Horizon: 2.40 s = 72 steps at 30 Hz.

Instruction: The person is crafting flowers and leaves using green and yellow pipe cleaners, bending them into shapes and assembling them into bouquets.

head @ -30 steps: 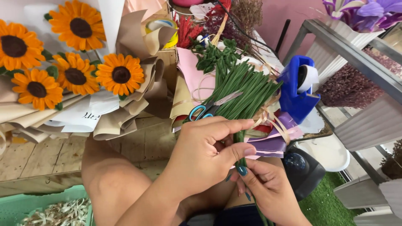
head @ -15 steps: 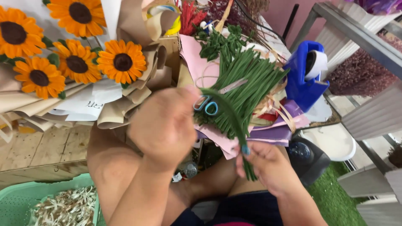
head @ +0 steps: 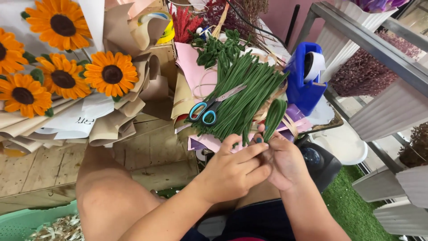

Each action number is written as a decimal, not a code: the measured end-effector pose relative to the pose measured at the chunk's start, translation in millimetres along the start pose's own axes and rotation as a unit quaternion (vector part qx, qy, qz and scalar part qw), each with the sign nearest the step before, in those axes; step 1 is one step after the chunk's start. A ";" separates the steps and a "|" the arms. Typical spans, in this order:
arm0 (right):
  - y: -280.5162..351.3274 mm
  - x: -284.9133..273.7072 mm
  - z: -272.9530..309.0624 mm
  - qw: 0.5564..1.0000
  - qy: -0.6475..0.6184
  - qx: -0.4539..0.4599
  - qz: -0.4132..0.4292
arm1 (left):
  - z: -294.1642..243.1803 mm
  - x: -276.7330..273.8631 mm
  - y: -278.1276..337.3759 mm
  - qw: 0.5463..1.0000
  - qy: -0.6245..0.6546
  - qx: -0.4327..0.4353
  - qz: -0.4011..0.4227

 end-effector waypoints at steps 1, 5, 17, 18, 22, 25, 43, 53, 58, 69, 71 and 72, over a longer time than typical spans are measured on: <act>-4.9 -9.1 -1.8 1.000 -0.005 -0.015 -0.025 | -2.2 4.4 2.3 0.998 0.022 0.007 0.055; -16.5 -36.7 3.6 0.994 0.018 -0.087 -0.068 | 34.0 12.6 -2.9 0.982 0.177 -0.019 0.058; 3.5 -12.4 -11.9 0.937 0.272 -0.221 -0.001 | 130.0 64.5 37.1 0.775 0.004 -0.461 0.432; 1.1 -17.2 -14.8 0.933 0.286 -0.218 0.014 | 131.2 65.4 39.3 0.790 -0.014 -0.455 0.411; 0.9 -13.7 -17.3 0.932 0.295 -0.207 0.031 | 126.8 45.6 24.4 0.822 0.029 -0.502 0.266; 0.4 0.7 -5.9 0.946 0.267 -0.182 0.015 | 110.5 9.5 -5.4 0.784 0.139 -0.575 0.188; -31.0 10.3 10.0 0.981 0.171 -0.052 0.079 | 108.4 33.9 1.7 0.834 0.308 -0.459 -0.002; -34.4 -1.0 49.6 0.984 0.046 0.037 0.171 | 73.1 -11.6 7.1 0.494 0.721 -0.381 0.302; -28.1 4.9 55.4 0.989 0.124 -0.016 0.077 | 44.3 -4.7 1.3 0.396 0.719 -0.429 0.377; 9.9 35.2 35.7 0.820 0.478 -0.228 0.217 | 39.3 16.7 2.3 0.314 0.863 -0.367 0.148; 18.1 40.0 37.5 0.818 0.470 -0.226 0.241 | 37.4 18.3 3.2 0.297 0.882 -0.340 0.137; 17.4 38.4 37.8 0.821 0.474 -0.223 0.227 | 36.7 18.9 3.9 0.303 0.878 -0.342 0.141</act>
Point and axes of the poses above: each hand's wrist, its own y-axis away from the middle knuckle, its own x-axis out of the palm, z = x × y, the point moved 2 cm from there along -y, towards the middle knuckle, and after that the axes turned 12 degrees about -y, right-handed, at the moved point
